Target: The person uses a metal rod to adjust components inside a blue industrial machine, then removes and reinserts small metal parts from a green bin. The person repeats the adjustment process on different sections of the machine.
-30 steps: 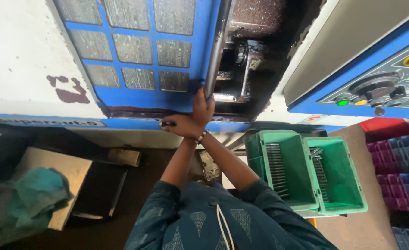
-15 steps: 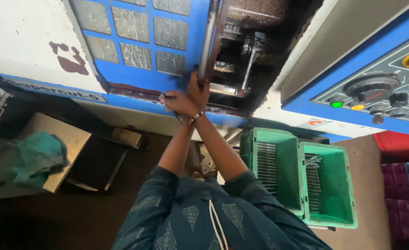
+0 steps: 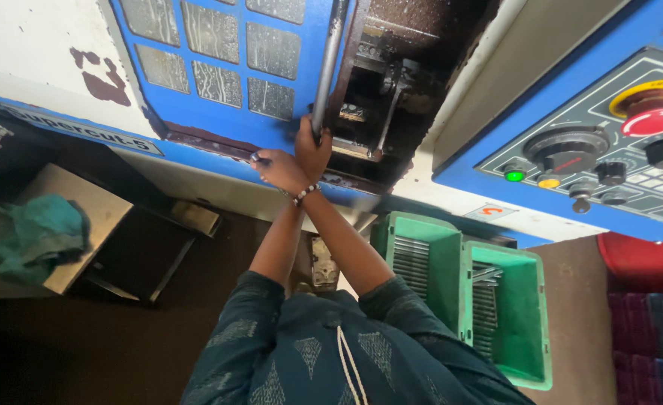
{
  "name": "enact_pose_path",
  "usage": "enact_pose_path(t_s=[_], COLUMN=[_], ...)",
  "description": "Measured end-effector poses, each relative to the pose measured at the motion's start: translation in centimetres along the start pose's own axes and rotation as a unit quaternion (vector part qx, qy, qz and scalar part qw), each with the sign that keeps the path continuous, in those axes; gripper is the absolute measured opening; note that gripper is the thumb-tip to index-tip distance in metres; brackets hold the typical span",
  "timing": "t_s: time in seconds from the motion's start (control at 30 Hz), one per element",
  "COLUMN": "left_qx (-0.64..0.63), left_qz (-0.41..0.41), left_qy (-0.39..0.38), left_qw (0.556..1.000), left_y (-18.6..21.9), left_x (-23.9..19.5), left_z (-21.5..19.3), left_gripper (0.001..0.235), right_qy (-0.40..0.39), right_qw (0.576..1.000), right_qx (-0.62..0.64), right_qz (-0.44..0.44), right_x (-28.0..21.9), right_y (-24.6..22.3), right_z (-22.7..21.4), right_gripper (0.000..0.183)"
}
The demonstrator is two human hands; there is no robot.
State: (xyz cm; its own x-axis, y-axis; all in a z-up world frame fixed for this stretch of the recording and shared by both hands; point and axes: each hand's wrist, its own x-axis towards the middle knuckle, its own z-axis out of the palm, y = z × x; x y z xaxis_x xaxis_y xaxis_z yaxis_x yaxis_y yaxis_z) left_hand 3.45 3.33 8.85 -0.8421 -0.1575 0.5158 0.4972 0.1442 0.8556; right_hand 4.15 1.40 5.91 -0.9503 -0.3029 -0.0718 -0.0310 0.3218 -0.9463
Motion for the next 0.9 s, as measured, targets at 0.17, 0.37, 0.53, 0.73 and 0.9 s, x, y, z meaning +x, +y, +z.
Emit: enact_pose_path(t_s=[0.17, 0.37, 0.53, 0.73, 0.9], left_qx=[0.02, 0.003, 0.029, 0.054, 0.027], left_qz=[0.044, 0.023, 0.062, 0.137, 0.14], left_qy=[0.015, -0.038, -0.02, -0.022, -0.082], left_qw=[0.999, 0.999, 0.997, 0.989, 0.986], left_y=[0.2, 0.5, -0.2, -1.7, -2.7], left_x=[-1.1, -2.5, -4.4, -5.3, -5.6], left_z=[1.8, 4.2, 6.2, 8.6, 8.4], left_gripper=[0.03, 0.035, 0.044, 0.054, 0.056], right_qy=[-0.01, 0.05, 0.065, 0.106, 0.076], right_qw=[0.999, 0.994, 0.994, 0.993, 0.996], right_qx=[0.022, -0.069, -0.055, 0.008, 0.049], right_qz=[-0.036, -0.064, -0.071, -0.042, -0.005], right_x=[-1.0, -4.3, -7.0, -7.2, -4.8], right_y=[0.9, 0.1, -0.3, 0.6, 3.0], right_z=[-1.7, -3.7, -5.3, -5.9, -5.8], right_gripper=[0.019, 0.022, 0.023, 0.025, 0.025])
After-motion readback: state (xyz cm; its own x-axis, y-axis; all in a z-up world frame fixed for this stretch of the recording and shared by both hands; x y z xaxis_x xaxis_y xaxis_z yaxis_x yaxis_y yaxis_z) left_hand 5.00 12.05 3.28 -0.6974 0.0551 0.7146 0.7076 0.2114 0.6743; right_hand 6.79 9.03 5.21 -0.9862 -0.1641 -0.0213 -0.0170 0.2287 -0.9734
